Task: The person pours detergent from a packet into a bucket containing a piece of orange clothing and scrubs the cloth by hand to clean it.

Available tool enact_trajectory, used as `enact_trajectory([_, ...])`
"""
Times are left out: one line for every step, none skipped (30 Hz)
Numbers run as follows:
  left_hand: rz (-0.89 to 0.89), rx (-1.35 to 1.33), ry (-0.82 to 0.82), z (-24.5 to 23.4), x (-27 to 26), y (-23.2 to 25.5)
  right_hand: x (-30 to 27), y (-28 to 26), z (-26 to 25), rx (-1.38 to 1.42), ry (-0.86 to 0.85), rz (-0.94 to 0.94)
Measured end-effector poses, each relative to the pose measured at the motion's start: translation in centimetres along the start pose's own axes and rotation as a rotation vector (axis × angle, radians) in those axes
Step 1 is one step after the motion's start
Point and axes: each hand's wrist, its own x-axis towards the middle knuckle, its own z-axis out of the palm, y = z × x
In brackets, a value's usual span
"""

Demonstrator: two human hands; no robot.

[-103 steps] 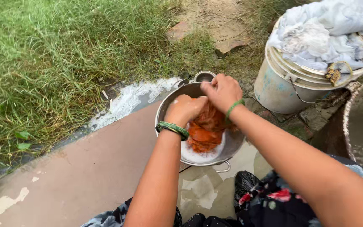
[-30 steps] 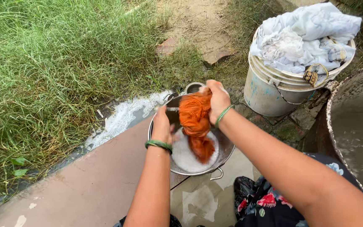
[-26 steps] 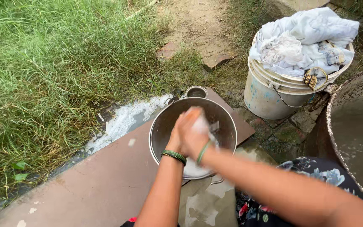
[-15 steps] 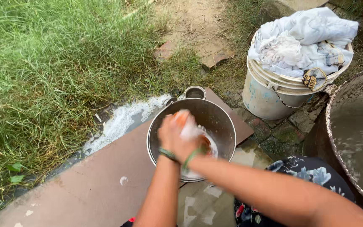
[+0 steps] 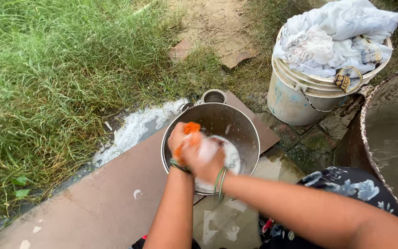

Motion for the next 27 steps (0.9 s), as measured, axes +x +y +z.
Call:
enact_trajectory([-0.017, -0.071, 0.012, 0.1, -0.2, 0.6, 2.0, 0.8, -0.8, 0.014, -0.035, 0.237])
enact_trajectory([-0.029, -0.138, 0.018, 0.2, -0.2, 1.4, 4.5, 1.1, -2.1, 0.180, -0.053, 0.339])
enact_trajectory([-0.041, -0.212, -0.089, 0.1, -0.3, 2.4, 6.1, 1.2, -3.6, 0.404, -0.090, 0.389])
enact_trajectory([-0.057, -0.287, -0.195, 0.0, -0.5, 3.3, 7.1, 0.9, -4.9, 0.581, -0.173, 0.416])
enact_trajectory([-0.074, -0.361, -0.301, -0.2, -0.5, 4.1, 7.7, 0.5, -6.4, 0.721, -0.268, 0.440])
enact_trajectory([-0.015, -0.394, -0.444, -0.3, -0.7, 4.7, 7.6, 0.1, -7.6, 0.828, -0.351, 0.462])
enact_trajectory([0.046, -0.424, -0.587, -0.5, -0.9, 5.2, 7.3, -0.2, -8.6, 0.915, -0.421, 0.483])
enact_trajectory([0.104, -0.452, -0.726, -0.5, -1.4, 5.5, 6.9, -0.3, -9.1, 0.986, -0.469, 0.488])
enact_trajectory([0.075, -0.399, -0.647, -0.1, -1.8, 5.7, 6.7, -0.2, -9.3, 1.044, -0.506, 0.461])
enact_trajectory([0.045, -0.345, -0.566, 0.4, -2.6, 5.8, 6.5, 0.2, -9.1, 1.084, -0.533, 0.403])
enact_trajectory([0.015, -0.291, -0.484, 1.0, -3.5, 6.1, 6.7, 0.5, -8.5, 1.095, -0.582, 0.225])
enact_trajectory([-0.147, -0.094, -0.292, 1.7, -4.4, 6.5, 7.9, 0.5, -8.3, 1.075, -0.485, 0.034])
enact_trajectory([-0.309, 0.104, -0.101, 2.3, -5.1, 6.9, 9.4, 0.1, -8.4, 1.048, -0.386, -0.155])
enact_trajectory([-0.470, 0.301, 0.090, 2.8, -5.7, 7.0, 10.1, -0.2, -8.5, 1.013, -0.287, -0.343])
enact_trajectory([-0.589, 0.335, 0.070, 3.0, -6.2, 6.4, 9.4, -0.2, -8.1, 0.982, -0.300, -0.037])
enact_trajectory([-0.639, 0.328, 0.022, 2.8, -6.3, 5.7, 7.9, -0.5, -6.9, 0.940, -0.308, 0.262])
enact_trajectory([-0.657, 0.304, -0.026, 2.4, -5.5, 4.9, 6.0, -0.9, -5.3, 0.886, -0.313, 0.560])
enact_trajectory([-0.577, 0.234, -0.113, 1.4, -4.3, 4.1, 2.2, -0.6, -3.0, 0.458, -0.175, -0.073])
enact_trajectory([-0.478, 0.130, -0.249, 0.8, -2.7, 3.2, -1.1, 0.0, -1.6, -0.001, -0.016, -0.678])
enact_trajectory([-0.404, 0.052, -0.355, -0.2, -1.4, 2.6, -1.6, 0.2, -1.1, 0.066, 0.045, -0.685])
enact_trajectory([-0.337, 0.007, -0.366, -0.9, -0.8, 1.8, -1.4, 0.4, -0.5, 0.134, 0.107, -0.692])
enact_trajectory([-0.271, -0.021, -0.331, -0.7, -0.8, 0.6, -1.1, 0.8, -0.3, 0.197, 0.167, -0.700])
enact_trajectory([-0.140, 0.018, -0.234, -0.2, -1.4, -0.3, 0.0, 1.0, -0.5, 0.164, 0.184, -0.575])
enact_trajectory([-0.088, 0.001, -0.257, 0.5, -1.9, -0.5, 2.3, 0.6, -1.1, 0.133, 0.201, -0.453])
enact_trajectory([-0.037, -0.016, -0.280, 1.3, -2.3, -0.6, 4.8, -0.2, -2.0, 0.102, 0.215, -0.330])
enact_trajectory([0.011, -0.034, -0.305, 2.0, -2.7, -0.8, 6.8, -1.0, -3.2, 0.067, 0.231, -0.205])
enact_trajectory([0.014, -0.008, -0.262, 1.8, -2.7, -0.5, 7.4, -1.6, -4.1, 0.032, 0.245, -0.080])
